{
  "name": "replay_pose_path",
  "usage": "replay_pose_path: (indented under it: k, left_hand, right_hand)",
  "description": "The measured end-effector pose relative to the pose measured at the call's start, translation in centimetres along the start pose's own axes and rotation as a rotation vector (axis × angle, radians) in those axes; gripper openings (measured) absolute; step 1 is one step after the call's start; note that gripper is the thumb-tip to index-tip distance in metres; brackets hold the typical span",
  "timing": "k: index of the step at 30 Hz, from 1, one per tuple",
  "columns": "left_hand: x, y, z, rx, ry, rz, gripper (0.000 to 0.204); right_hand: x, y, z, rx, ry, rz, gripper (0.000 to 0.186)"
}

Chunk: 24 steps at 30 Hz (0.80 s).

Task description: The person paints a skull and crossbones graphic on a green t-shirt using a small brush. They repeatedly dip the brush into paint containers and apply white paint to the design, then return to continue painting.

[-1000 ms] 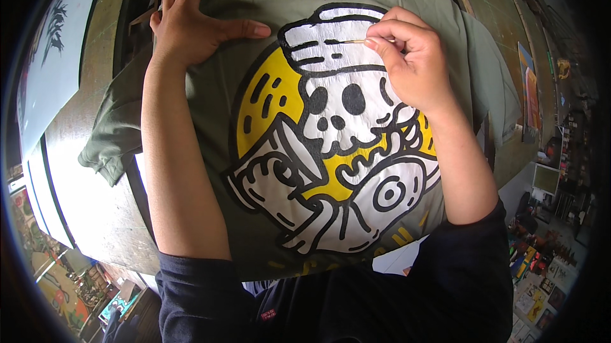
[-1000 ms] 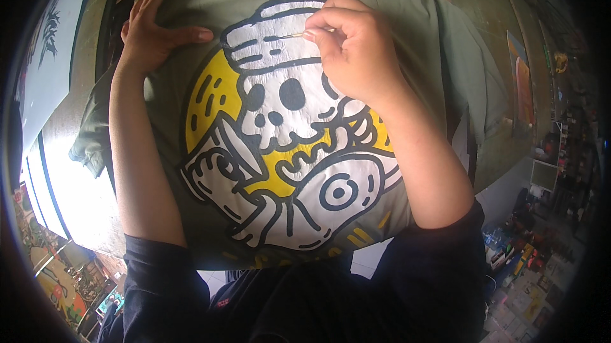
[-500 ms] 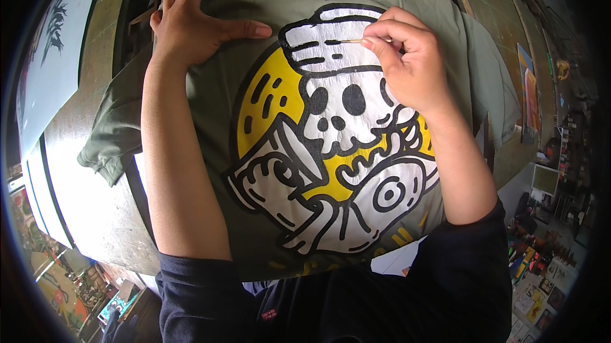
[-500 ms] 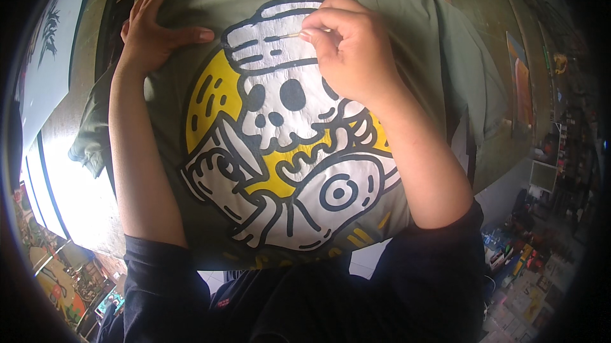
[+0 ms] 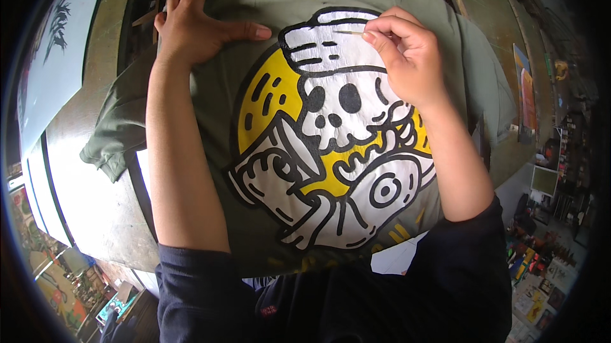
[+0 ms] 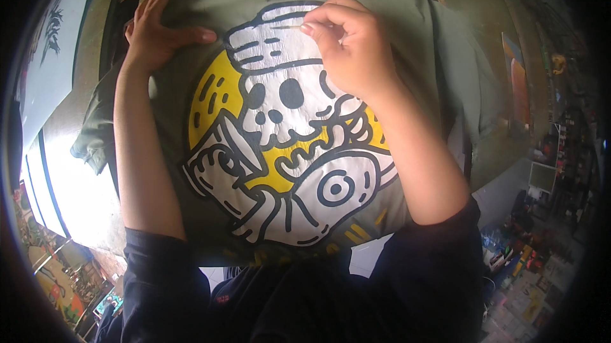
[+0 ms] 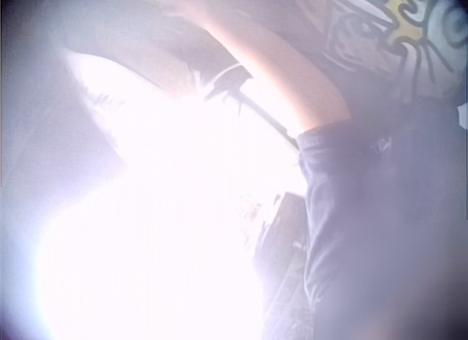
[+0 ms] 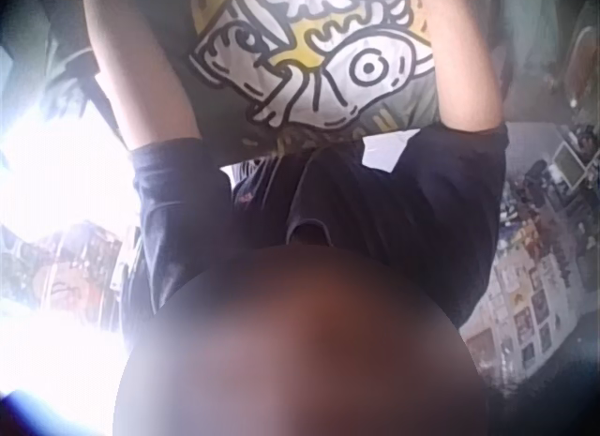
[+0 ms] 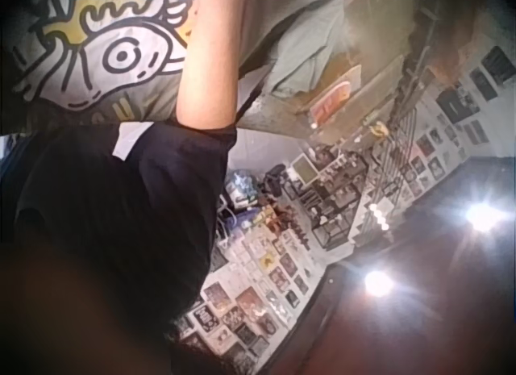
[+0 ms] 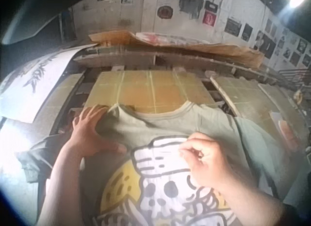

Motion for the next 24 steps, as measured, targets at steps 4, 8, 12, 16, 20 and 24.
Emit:
replay_pose_path:
  k: [4, 8, 12, 16, 20, 24]
  left_hand:
    - [-0.2, 0.2, -0.4, 0.011, 0.032, 0.040, 0.117]
    - [-1.0, -0.1, -1.3, 0.060, 0.059, 0.096, 0.111]
    - [-1.4, -1.1, 1.0, 0.011, 0.009, 0.025, 0.104]
    - [-2.1, -1.4, 1.5, 0.180, 0.135, -0.118, 0.097]
    - [-1.5, -1.1, 1.5, -0.058, 0.209, -0.223, 0.088]
    - [-2.1, -0.5, 1.5, -0.124, 0.402, -0.353, 0.070]
  right_hand:
    - [0.0, 1.6, 2.2, -0.199, -0.291, -0.185, 0.010]
    - [0.5, 6.6, 5.5, -0.518, -0.462, -0.260, 0.017]
    - [4.7, 13.7, 12.4, -0.608, -0.506, -0.275, 0.018]
    - [14.7, 23.6, 17.8, -0.698, -0.438, -0.541, 0.021]
    - [30.9, 31.0, 18.2, -0.487, -0.518, -0.917, 0.023]
    - [49.3, 35.0, 17.3, -0.426, -0.838, -1.443, 0.023]
Point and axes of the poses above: each hand's wrist, its own x-axis away from the middle knuckle, its own y-axis out of the back of the hand, z = x × y, the point moved 1 cm from there along -x, towards the middle knuckle, and after that the axes turned 11 degrees about -z, right-handed, at the moved point
